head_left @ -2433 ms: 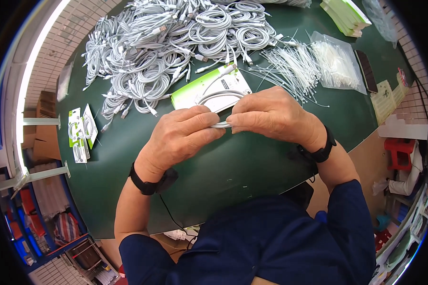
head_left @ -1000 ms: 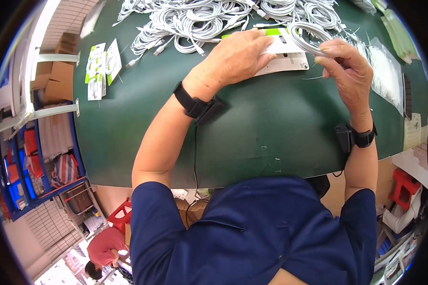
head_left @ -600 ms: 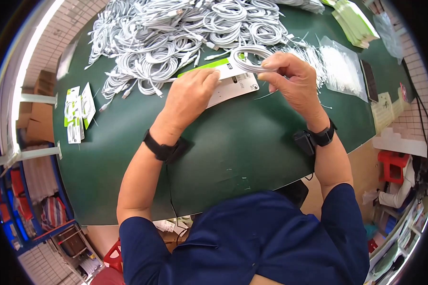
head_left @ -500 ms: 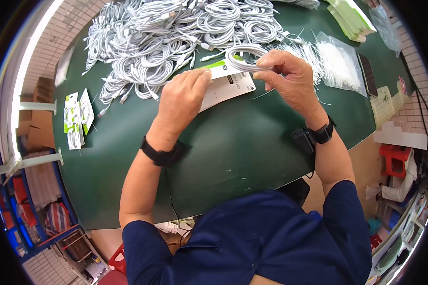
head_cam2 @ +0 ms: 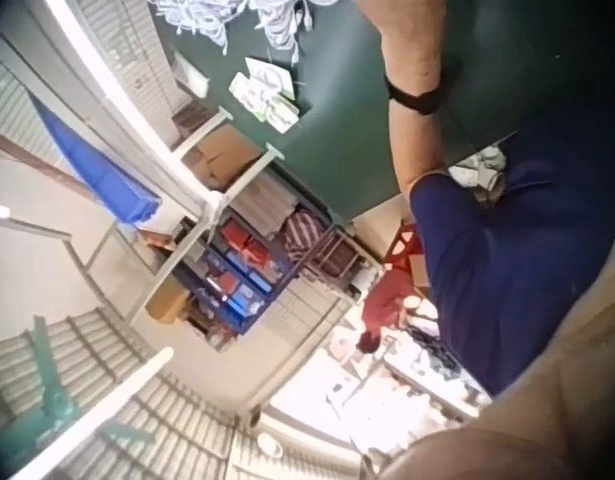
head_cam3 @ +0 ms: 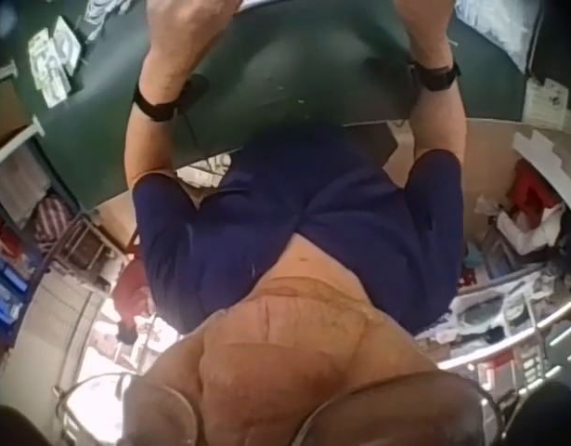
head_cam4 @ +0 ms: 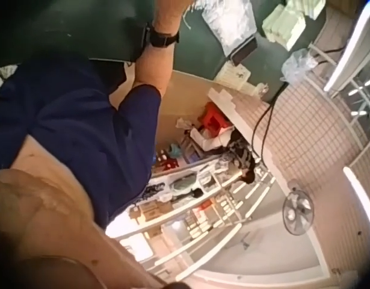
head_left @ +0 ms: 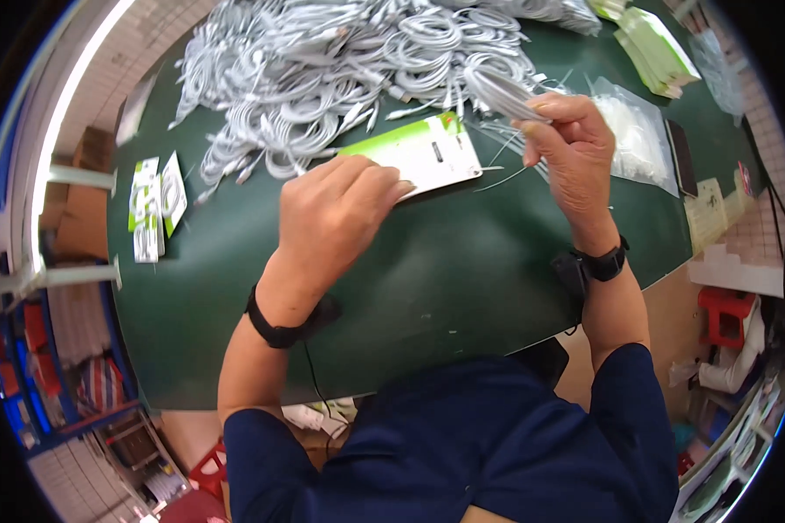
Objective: The person packages a cable by hand, placing it onto a card and securing it with a zip tie before repeating the process with another unit.
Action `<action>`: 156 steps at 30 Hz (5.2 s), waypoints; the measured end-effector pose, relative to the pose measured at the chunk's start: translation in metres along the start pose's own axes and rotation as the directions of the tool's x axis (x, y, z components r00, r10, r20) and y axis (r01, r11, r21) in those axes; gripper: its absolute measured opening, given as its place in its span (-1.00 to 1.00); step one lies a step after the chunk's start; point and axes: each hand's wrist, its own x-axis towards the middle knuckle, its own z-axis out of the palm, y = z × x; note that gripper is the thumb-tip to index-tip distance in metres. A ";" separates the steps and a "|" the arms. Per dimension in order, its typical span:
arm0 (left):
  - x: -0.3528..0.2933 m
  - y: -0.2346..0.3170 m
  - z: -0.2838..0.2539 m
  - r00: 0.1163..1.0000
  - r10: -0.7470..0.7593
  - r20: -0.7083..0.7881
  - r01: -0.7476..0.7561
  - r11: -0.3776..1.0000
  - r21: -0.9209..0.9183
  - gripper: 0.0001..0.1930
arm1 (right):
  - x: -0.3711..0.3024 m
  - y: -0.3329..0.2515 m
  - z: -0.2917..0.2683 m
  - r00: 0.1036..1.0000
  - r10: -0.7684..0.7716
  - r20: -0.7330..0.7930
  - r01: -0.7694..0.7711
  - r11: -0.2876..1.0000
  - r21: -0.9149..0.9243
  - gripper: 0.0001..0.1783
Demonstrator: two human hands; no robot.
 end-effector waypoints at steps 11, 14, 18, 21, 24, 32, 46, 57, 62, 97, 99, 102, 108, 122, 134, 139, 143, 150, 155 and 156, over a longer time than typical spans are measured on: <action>-0.031 0.025 0.027 0.986 -0.131 0.102 0.140 0.986 -0.093 -0.85 | -0.026 0.008 0.041 0.887 -0.185 0.424 0.380 0.813 -0.442 -0.78; -0.035 0.021 0.033 0.994 -0.110 -0.025 0.104 0.982 -0.160 -0.86 | -0.034 0.017 0.045 0.944 -0.085 0.319 0.226 0.870 -0.439 -0.79; -0.036 0.021 0.036 0.834 -0.382 -0.399 0.100 0.815 -0.571 -0.89 | -0.036 0.024 0.046 0.962 -0.091 0.259 0.195 0.890 -0.412 -0.79; -0.037 0.024 0.024 0.713 -0.683 -0.157 0.201 0.414 -0.888 -0.87 | -0.034 0.023 0.046 0.959 -0.118 0.258 0.228 0.862 -0.452 -0.79; -0.042 0.028 0.004 0.664 -0.731 0.156 0.283 0.053 -0.958 -0.83 | -0.032 0.023 0.042 0.955 -0.137 0.265 0.248 0.857 -0.451 -0.79; -0.072 0.070 0.015 0.512 -0.301 0.804 0.562 -0.591 -0.579 -0.48 | -0.036 0.020 0.055 0.832 -0.370 0.413 0.524 0.769 -0.367 -0.72; -0.102 0.080 -0.001 0.320 -0.380 0.868 0.252 -0.849 -0.465 -0.67 | -0.042 0.000 0.066 0.710 -0.389 0.587 0.536 0.840 -0.091 -0.70; -0.053 0.067 -0.012 0.558 -0.563 0.610 0.496 -0.363 -0.789 -0.68 | -0.012 -0.042 0.069 0.738 -0.166 0.654 0.464 0.829 -0.313 -0.74; -0.043 0.048 0.010 0.649 -0.521 0.554 0.482 -0.282 -0.829 -0.61 | -0.012 -0.031 0.061 0.781 -0.133 0.611 0.449 0.799 -0.400 -0.72; -0.030 0.050 0.044 0.486 -0.726 0.486 0.567 -0.161 -0.808 -0.72 | -0.029 0.005 0.048 0.826 0.236 0.512 -0.028 0.924 -0.381 -0.78; -0.031 0.046 0.041 0.514 -0.665 0.541 0.625 -0.141 -0.767 -0.71 | -0.032 0.003 0.050 0.845 0.265 0.464 -0.048 0.902 -0.428 -0.79; -0.032 0.044 0.039 0.507 -0.676 0.535 0.625 -0.138 -0.768 -0.69 | -0.037 0.006 0.057 0.870 0.233 0.434 -0.035 0.908 -0.418 -0.79; -0.032 0.044 0.040 0.513 -0.689 0.512 0.616 -0.120 -0.779 -0.74 | -0.044 0.008 0.066 0.896 0.210 0.392 -0.027 0.906 -0.422 -0.78; -0.037 0.041 0.047 0.477 -0.712 0.515 0.537 -0.228 -0.812 -0.77 | -0.033 0.018 0.056 0.840 -0.025 0.542 0.263 0.892 -0.367 -0.75; -0.041 0.044 0.046 0.462 -0.716 0.523 0.548 -0.233 -0.803 -0.73 | -0.039 0.017 0.067 0.857 -0.105 0.505 0.325 0.871 -0.369 -0.78; -0.040 0.039 0.045 0.452 -0.671 0.587 0.546 -0.312 -0.778 -0.69 | -0.046 0.023 0.066 0.870 -0.094 0.483 0.317 0.859 -0.403 -0.82; -0.040 0.037 0.044 0.444 -0.665 0.600 0.607 -0.269 -0.748 -0.70 | -0.047 0.023 0.068 0.878 -0.088 0.470 0.301 0.866 -0.400 -0.83; -0.039 0.036 0.047 0.413 -0.717 0.561 0.655 -0.194 -0.730 -0.74 | -0.044 0.028 0.063 0.872 -0.021 0.489 0.224 0.906 -0.360 -0.79; -0.039 0.036 0.046 0.437 -0.724 0.534 0.676 -0.127 -0.726 -0.75 | -0.042 0.026 0.061 0.856 -0.070 0.512 0.285 0.890 -0.355 -0.75; -0.038 0.036 0.046 0.446 -0.725 0.525 0.665 -0.124 -0.737 -0.75 | -0.041 0.025 0.059 0.851 -0.076 0.520 0.299 0.884 -0.359 -0.75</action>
